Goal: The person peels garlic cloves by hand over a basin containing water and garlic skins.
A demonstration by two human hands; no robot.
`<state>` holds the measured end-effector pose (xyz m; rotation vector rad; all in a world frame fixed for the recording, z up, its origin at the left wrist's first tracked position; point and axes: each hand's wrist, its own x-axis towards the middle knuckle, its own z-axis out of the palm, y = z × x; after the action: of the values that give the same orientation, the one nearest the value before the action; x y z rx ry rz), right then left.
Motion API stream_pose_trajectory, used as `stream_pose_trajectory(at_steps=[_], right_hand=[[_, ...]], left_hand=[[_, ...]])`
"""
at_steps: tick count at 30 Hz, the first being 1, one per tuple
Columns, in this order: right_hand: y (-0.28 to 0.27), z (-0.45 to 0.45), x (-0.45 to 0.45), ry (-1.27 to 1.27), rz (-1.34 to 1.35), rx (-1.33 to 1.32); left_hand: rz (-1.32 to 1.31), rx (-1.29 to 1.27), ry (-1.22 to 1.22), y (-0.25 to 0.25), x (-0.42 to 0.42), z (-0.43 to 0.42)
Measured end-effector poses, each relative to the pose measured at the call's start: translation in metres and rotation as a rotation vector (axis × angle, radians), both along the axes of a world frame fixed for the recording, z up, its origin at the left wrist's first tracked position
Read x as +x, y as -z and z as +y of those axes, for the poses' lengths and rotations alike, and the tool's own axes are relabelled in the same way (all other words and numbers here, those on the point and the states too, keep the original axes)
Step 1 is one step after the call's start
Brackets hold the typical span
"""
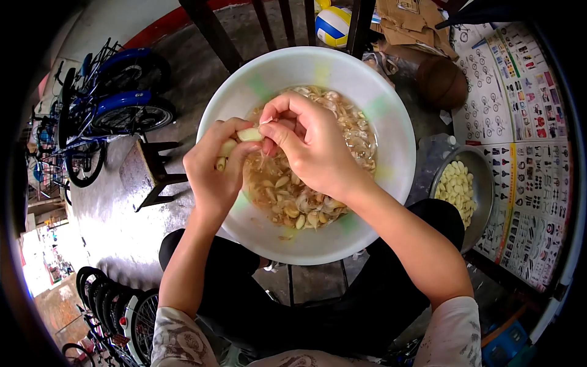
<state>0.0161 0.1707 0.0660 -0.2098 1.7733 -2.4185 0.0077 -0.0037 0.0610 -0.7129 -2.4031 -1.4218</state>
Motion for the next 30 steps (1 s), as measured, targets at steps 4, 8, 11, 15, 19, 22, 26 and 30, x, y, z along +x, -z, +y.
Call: stream_pose_trajectory(at_steps=[4, 8, 11, 15, 19, 22, 26, 30], right_hand=[[-0.001, -0.004, 0.003, 0.053, 0.048, 0.029], [0.003, -0.003, 0.003, 0.019, 0.012, -0.128], [0.006, 0.003, -0.002, -0.064, -0.032, -0.205], [0.003, 0.013, -0.007, -0.237, -0.037, -0.208], [-0.004, 0.012, -0.007, -0.234, -0.039, -0.172], [-0.003, 0.015, -0.009, -0.136, 0.004, 0.072], [0.013, 0.023, -0.016, -0.064, 0.587, 0.845], [0.001, 0.002, -0.007, 0.123, 0.526, 0.799]], left_hand=[[0.086, -0.035, -0.085, -0.004, 0.007, 0.003], [-0.067, 0.141, -0.041, -0.004, 0.008, 0.003], [-0.825, 0.612, 0.139, -0.003, 0.001, -0.008], [-1.055, 0.789, 0.277, -0.004, -0.01, -0.022], [-1.16, 0.761, 0.316, -0.004, -0.012, -0.031], [-1.083, 0.707, 0.145, -0.008, -0.012, -0.026], [-1.004, 0.595, -0.002, -0.002, -0.013, -0.02], [-0.928, 0.532, -0.055, 0.004, -0.013, -0.014]])
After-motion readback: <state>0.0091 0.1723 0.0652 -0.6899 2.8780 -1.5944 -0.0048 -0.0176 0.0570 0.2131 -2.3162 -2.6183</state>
